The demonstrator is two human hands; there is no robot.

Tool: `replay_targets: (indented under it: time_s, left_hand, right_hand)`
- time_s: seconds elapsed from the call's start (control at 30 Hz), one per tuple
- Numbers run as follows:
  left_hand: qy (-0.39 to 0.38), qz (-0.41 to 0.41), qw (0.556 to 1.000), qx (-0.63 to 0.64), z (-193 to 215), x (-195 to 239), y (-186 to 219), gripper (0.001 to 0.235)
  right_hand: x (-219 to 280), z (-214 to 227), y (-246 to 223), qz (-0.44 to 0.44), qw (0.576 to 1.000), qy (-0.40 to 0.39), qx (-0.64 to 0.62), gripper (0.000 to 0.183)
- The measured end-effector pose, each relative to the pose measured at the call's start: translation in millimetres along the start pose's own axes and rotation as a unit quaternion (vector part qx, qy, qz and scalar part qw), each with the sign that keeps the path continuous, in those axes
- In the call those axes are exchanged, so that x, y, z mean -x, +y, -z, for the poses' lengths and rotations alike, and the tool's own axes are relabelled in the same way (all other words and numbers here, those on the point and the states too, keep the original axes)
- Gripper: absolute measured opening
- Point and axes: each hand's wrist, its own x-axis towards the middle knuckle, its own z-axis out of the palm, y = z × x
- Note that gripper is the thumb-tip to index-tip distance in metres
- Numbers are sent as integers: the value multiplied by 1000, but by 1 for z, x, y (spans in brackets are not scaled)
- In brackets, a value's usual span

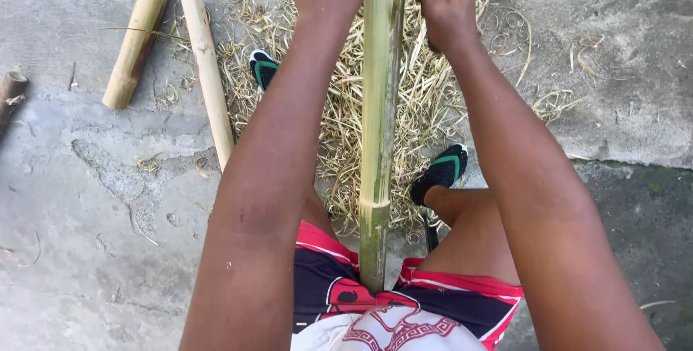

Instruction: A person uses a curved knife to scrape and notch a long green bamboo pole held between their legs for stability.

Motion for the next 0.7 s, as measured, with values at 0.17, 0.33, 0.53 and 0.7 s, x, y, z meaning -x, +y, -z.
replay_targets:
  time_s: [0.17, 0.33, 0.53, 0.7]
  left_hand:
    - [-120, -3, 990, 67, 91, 80, 28, 21]
    - [-174, 46, 977, 117, 138, 199, 39, 19]
    - [-339, 130, 927, 96, 172, 315, 29, 14]
    - [-278, 121, 943, 136, 154, 270, 32, 17]
  right_hand:
    - [82, 1, -3, -118, 984, -46, 127, 45]
    - [210, -13, -4, -73, 992, -73, 72, 46]
    - [334, -15, -16, -54, 980, -188, 45, 46]
    - [267, -16, -1, -225, 938, -237, 116, 45]
